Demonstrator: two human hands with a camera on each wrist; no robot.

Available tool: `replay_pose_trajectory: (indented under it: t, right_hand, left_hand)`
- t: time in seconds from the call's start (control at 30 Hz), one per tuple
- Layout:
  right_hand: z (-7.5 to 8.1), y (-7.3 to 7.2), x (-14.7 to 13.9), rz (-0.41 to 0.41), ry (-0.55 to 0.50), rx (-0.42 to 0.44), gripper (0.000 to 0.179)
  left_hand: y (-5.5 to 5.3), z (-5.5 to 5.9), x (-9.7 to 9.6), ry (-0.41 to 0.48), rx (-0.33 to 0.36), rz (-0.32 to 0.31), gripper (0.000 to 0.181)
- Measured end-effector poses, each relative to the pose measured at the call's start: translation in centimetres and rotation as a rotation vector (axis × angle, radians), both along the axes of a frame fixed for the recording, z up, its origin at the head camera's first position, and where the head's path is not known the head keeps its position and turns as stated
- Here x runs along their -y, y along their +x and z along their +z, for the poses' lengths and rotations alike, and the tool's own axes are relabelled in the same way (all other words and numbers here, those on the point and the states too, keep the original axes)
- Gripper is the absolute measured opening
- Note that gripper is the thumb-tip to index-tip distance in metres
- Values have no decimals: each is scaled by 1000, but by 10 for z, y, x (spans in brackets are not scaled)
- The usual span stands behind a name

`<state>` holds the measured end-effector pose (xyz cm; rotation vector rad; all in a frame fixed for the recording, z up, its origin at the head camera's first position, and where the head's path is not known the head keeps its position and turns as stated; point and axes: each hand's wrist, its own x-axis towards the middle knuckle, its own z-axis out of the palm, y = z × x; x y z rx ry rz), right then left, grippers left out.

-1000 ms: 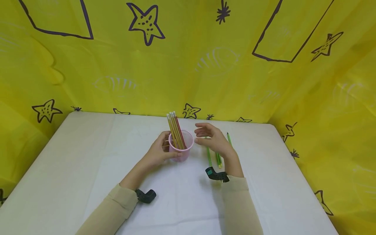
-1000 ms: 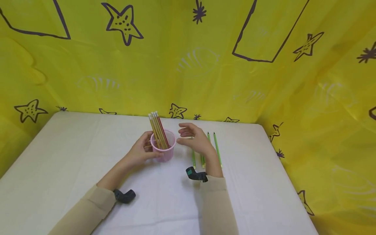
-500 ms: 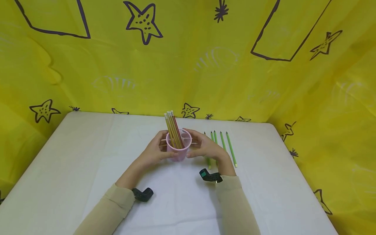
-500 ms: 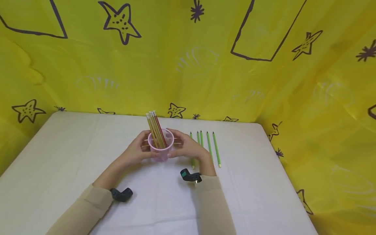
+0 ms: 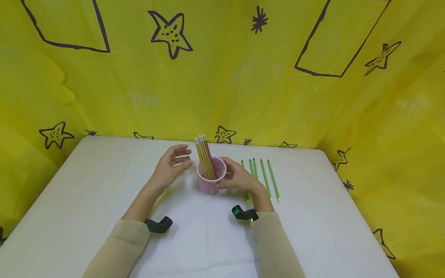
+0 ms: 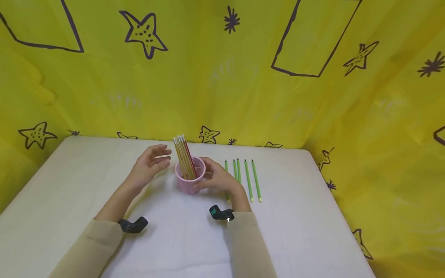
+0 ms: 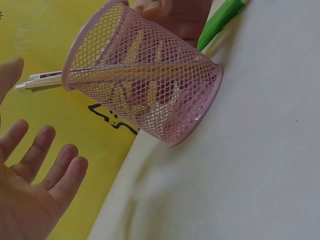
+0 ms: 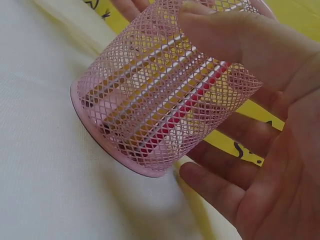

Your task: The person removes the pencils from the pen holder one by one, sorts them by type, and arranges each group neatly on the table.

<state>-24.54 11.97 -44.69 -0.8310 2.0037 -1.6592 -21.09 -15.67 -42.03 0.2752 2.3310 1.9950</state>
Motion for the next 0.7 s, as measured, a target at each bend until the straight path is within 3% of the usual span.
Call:
replay_pose_trajectory:
  t: [0.17,0.37,0.57,0.7]
  right_hand:
    - [-2,2,1,11,-28,8,79]
    - [-2,0,0,3,-24,23,80]
    - [-2,0,0,15,-28,30,80]
    - [-2,2,0,9,-31,41,81]
  left_hand:
    - [3,5,0,26,-15,43,58]
    - [-4,16,-8,13,3,73,58]
    - [-11,27,-16,-72,-1,97,56]
    - [-14,28,-22,-164,-3,99,53]
